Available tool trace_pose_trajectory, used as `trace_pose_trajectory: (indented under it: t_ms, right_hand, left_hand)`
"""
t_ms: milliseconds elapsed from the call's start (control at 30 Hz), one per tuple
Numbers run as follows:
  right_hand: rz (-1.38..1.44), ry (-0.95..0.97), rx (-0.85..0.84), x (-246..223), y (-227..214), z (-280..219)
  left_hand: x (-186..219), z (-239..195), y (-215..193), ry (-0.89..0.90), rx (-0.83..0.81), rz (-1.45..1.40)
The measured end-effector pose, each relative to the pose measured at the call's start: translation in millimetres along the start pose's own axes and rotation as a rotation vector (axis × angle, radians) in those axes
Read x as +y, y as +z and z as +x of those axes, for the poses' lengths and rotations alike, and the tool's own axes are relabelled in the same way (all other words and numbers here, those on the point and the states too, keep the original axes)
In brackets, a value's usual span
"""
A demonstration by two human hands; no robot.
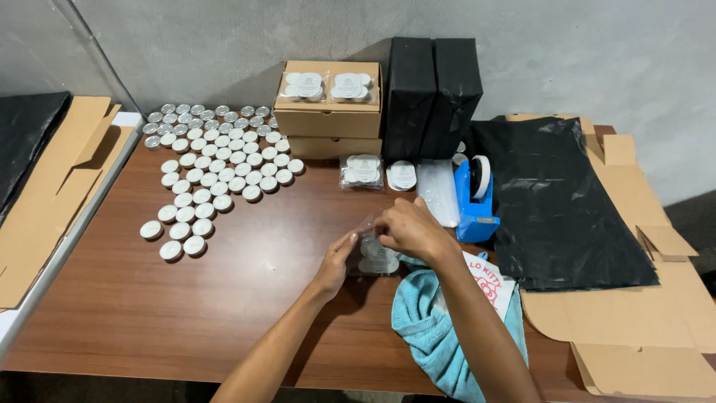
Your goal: The person is packing small white candle containers into a clear plastic bag on a wooden table in a packaging area.
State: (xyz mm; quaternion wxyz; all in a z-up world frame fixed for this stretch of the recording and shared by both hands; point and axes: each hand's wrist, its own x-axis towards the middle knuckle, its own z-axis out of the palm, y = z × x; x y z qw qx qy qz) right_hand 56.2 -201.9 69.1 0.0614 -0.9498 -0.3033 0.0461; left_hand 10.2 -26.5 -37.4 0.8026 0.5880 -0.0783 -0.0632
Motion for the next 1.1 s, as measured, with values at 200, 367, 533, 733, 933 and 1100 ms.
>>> trace_pose_trajectory:
  t_ms: [200,367,533,733,933,1100]
  right_hand:
    - [0.45,0.057,0.485,23.1,-18.6,-9.9]
    - [0.684,0.242,0.472,31.7,14.0,-17.3]
    - [1.269,0.31,0.234,1.7,40.4,-31.2]
    - [1.26,0.138,0.502,10.0,63.7,-35.0]
    - [1.348,0.237,0.572,15.0,73.9,-32.6]
    - [1.401,0.29,0.567,35.3,99.5,-26.1]
  left_hand:
    - [12.1,-3.6,3.4,0.063,0.093,-0.06]
    - [10.5,-3.5,2.9,0.072,0.093,-0.056]
    - [14.0,-9.7,8.9,0.127,0.055,0.012]
    - [-7.4,1.8,-6.4,0.221,0.075,0.231]
    - [-11.1,6.0,-12.8,0.356,0.246,0.374]
    - [-6.8,3.2,-7.3,0.316,0.248,0.229]
